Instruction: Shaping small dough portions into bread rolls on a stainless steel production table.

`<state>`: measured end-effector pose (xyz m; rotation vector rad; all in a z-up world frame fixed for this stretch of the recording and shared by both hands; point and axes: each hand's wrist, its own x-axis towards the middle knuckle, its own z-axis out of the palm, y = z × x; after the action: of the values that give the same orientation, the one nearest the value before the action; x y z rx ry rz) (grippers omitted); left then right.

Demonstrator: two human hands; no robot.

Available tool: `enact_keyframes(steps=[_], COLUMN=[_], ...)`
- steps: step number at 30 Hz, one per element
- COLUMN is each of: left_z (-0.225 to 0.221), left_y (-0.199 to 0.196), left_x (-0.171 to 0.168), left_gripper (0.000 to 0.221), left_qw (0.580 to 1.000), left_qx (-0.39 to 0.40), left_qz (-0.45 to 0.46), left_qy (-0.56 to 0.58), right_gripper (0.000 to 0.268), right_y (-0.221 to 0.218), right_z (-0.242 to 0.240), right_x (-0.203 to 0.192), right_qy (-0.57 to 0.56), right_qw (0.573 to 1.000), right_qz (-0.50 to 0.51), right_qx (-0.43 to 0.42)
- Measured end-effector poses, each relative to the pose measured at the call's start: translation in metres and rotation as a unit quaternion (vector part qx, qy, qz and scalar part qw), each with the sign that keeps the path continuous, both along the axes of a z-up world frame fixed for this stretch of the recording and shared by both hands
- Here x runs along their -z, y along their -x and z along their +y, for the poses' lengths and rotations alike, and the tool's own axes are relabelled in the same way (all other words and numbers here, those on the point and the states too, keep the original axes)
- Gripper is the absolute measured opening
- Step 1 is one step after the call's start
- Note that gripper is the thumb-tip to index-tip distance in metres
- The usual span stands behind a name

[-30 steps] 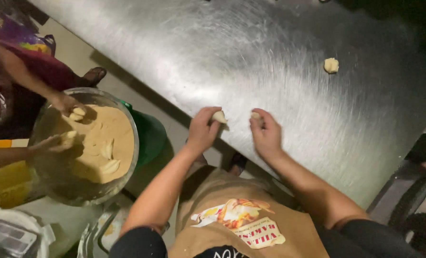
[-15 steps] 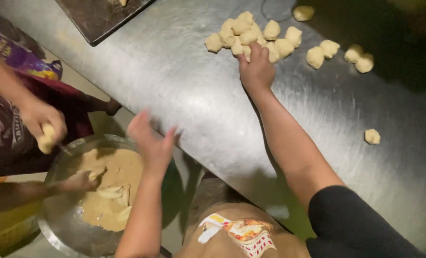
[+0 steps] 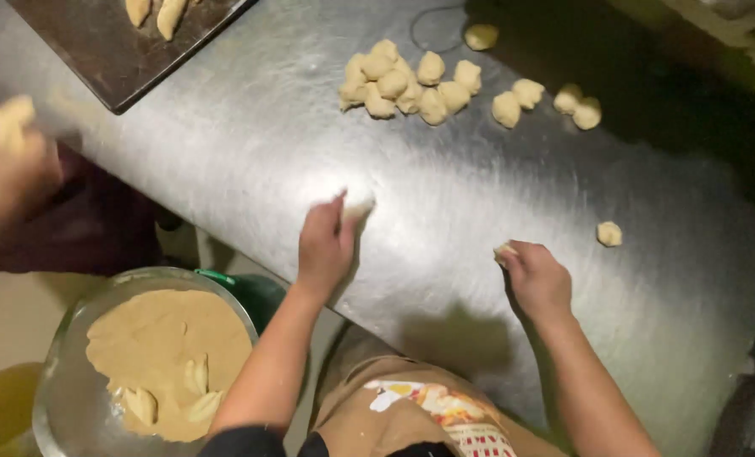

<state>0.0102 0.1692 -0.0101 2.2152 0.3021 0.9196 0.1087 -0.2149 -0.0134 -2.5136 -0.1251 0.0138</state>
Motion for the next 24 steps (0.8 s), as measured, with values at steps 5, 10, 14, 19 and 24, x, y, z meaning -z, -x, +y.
enact_keyframes(steps=[5,10,14,19,24], left_z=[-0.035,-0.033,-0.042,-0.022,-0.03], left_y=[0.025,-0.036,-0.035,-0.101,-0.067], left_x=[-0.048,0.0,-0.038,0.003,-0.013], left_gripper=[0.052,0.056,0.08,0.059,0.063], left_qw=[0.908,0.948,0.896,0.939,0.893], left_qx=[0.022,-0.033,0.076,0.037,0.125], left_qz=[0.357,0.131,0.383,0.122,0.408], left_qy=[-0.22,-0.288,-0.211,-0.319,-0.144], right_gripper=[0.063,0.083,0.086,0.073,0.079], right_y=[-0.027,-0.013,-0.014,-0.099,-0.057], right_z=[0.025,0.062,0.055,0.098,0.091], right_x=[-0.076,-0.045,-0.051,-0.015,-0.051], right_qy=[0.311,0.173,0.287,0.177,0.238], right_qw=[0.919,0.912,0.906,0.905,0.945], right_qz=[-0.099,-0.272,-0.049,-0.301,0.077], right_qx=[-0.223,-0.253,-0.306,-0.243,-0.212])
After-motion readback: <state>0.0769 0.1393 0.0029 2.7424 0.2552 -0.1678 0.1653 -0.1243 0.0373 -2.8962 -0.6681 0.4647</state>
